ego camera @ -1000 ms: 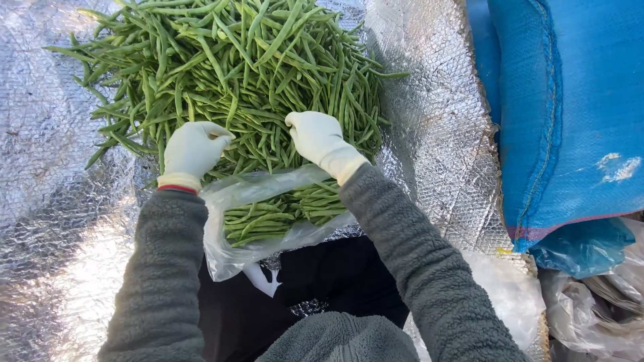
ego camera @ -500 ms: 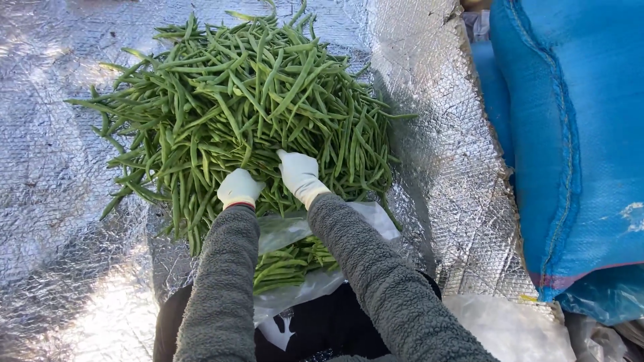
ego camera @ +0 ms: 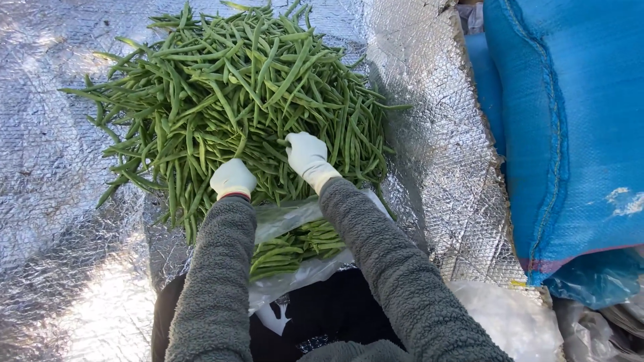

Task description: Picking green beans from a pile and placing them into a plastic bag

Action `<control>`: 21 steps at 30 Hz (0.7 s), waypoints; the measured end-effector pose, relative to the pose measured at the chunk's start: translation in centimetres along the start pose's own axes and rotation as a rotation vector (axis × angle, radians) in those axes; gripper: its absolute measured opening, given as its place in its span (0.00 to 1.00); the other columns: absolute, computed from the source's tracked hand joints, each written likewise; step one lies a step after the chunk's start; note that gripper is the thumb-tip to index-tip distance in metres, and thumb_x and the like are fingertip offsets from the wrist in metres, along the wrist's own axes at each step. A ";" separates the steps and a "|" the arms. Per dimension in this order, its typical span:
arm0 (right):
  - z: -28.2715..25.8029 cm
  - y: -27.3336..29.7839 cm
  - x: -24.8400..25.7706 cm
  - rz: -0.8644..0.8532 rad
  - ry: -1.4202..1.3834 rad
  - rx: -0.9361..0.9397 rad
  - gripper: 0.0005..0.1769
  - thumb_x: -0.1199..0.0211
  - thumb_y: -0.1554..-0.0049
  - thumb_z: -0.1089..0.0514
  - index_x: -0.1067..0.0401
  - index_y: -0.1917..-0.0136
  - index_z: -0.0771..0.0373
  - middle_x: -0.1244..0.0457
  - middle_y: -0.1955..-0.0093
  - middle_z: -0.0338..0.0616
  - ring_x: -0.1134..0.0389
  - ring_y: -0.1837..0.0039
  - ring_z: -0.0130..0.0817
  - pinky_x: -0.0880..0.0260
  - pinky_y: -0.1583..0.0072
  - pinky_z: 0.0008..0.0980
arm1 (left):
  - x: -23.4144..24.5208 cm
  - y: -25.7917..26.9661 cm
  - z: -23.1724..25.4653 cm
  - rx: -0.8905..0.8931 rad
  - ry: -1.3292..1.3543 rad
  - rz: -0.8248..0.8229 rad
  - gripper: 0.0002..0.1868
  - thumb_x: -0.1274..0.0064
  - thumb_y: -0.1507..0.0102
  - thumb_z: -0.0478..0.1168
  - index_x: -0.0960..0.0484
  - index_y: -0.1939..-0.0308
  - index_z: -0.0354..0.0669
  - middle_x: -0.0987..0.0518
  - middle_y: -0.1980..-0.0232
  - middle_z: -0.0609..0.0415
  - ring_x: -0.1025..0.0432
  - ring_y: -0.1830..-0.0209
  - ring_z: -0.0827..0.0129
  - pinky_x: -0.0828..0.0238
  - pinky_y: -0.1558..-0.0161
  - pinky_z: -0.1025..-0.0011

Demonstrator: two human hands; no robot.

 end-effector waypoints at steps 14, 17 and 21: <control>3.5 20.0 16.2 0.039 -1.262 0.248 0.11 0.53 0.34 0.66 0.32 0.41 0.64 0.31 0.38 0.55 0.24 0.47 0.37 0.21 0.48 0.27 | 11.6 19.3 -5.2 -0.502 -0.281 0.841 0.07 0.43 0.37 0.35 0.10 0.61 0.49 0.21 0.63 0.53 0.24 0.69 0.58 0.28 0.65 0.64; 2.5 23.8 17.1 -0.048 -1.212 0.289 0.11 0.53 0.34 0.68 0.32 0.41 0.64 0.31 0.40 0.54 0.24 0.47 0.38 0.21 0.47 0.30 | 10.8 24.2 -4.8 -0.591 -0.005 0.612 0.07 0.43 0.36 0.36 0.11 0.58 0.52 0.21 0.61 0.51 0.24 0.65 0.50 0.27 0.62 0.57; -0.1 27.4 17.8 -0.162 -0.930 0.459 0.14 0.53 0.35 0.70 0.29 0.43 0.63 0.31 0.44 0.56 0.24 0.48 0.41 0.19 0.45 0.36 | 4.5 25.6 -2.6 -0.596 -0.076 0.295 0.07 0.47 0.37 0.42 0.13 0.59 0.58 0.19 0.60 0.59 0.19 0.58 0.59 0.21 0.53 0.61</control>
Point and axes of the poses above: each hand's wrist, its own y-axis away from the middle knuckle, its own x-axis out of the back of the hand, z = x × y, the point moved 5 cm from there along -y, towards the middle knuckle
